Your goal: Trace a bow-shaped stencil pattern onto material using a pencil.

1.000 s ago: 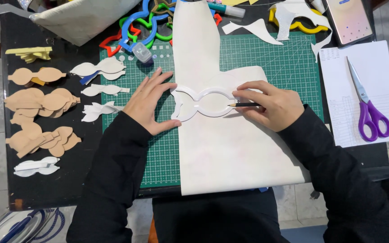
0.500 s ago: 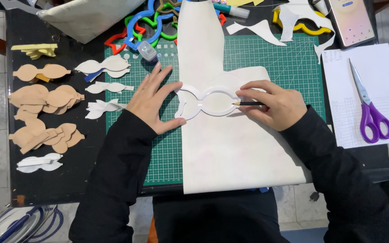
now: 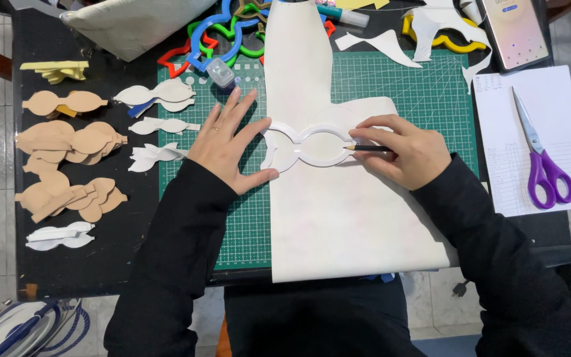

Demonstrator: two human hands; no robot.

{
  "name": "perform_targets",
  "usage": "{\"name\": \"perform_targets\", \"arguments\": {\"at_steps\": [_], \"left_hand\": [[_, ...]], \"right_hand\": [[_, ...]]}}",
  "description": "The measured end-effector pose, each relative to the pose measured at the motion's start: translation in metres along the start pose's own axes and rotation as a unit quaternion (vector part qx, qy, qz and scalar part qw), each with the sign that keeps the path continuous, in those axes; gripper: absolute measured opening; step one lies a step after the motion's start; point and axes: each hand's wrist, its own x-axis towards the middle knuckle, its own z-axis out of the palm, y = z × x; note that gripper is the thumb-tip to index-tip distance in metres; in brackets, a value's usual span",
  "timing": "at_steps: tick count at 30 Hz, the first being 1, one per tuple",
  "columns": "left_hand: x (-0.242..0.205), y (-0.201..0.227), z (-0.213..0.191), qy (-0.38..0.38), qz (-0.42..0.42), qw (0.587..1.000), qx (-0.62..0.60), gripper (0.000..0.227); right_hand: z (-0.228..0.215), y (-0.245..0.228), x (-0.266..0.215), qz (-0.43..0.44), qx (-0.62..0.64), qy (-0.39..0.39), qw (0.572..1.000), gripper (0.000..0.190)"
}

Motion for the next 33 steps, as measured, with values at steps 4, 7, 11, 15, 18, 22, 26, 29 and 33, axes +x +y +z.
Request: {"name": "perform_targets", "arguments": {"at_steps": [4,7,11,15,18,22,26,29,33], "left_hand": [[0.0007,0.0000,0.0023,0.013,0.002,1.000,0.007,0.081],[0.0009,-0.0001,0.0023,0.018,0.005,1.000,0.008,0.080],[-0.0001,-0.0004,0.0036,0.025,0.008,1.000,0.011,0.081],[-0.0005,-0.0012,0.0049,0.025,0.009,1.000,0.010,0.081],[-0.0003,-0.0016,0.0058,0.023,0.007,1.000,0.011,0.081],[-0.0004,0.0001,0.0058,0.022,0.005,1.000,0.017,0.082],[-0.0002,0.0026,0.0060,0.014,-0.010,1.000,0.026,0.080],[-0.0005,0.0039,0.0055,0.009,-0.017,0.999,0.031,0.080],[-0.0006,0.0052,0.0036,0.011,-0.014,0.999,0.029,0.078]], "right_hand": [[0.0012,0.0014,0.0004,-0.003,0.007,0.005,1.000,0.032],[0.0009,0.0004,0.0012,-0.002,0.006,0.014,1.000,0.031],[0.0006,-0.0002,0.0008,-0.003,0.006,0.012,1.000,0.032],[0.0009,0.0012,-0.0009,-0.006,0.001,0.010,1.000,0.031],[0.0015,0.0020,-0.0016,-0.005,0.000,0.012,1.000,0.030],[0.0008,0.0014,-0.0010,0.001,0.002,0.003,1.000,0.031],[0.0005,0.0007,-0.0014,0.002,-0.004,0.002,1.000,0.031],[0.0020,0.0023,-0.0016,0.001,-0.008,-0.001,1.000,0.032],[0.0020,0.0008,-0.0013,0.006,-0.005,0.001,1.000,0.032]]}}
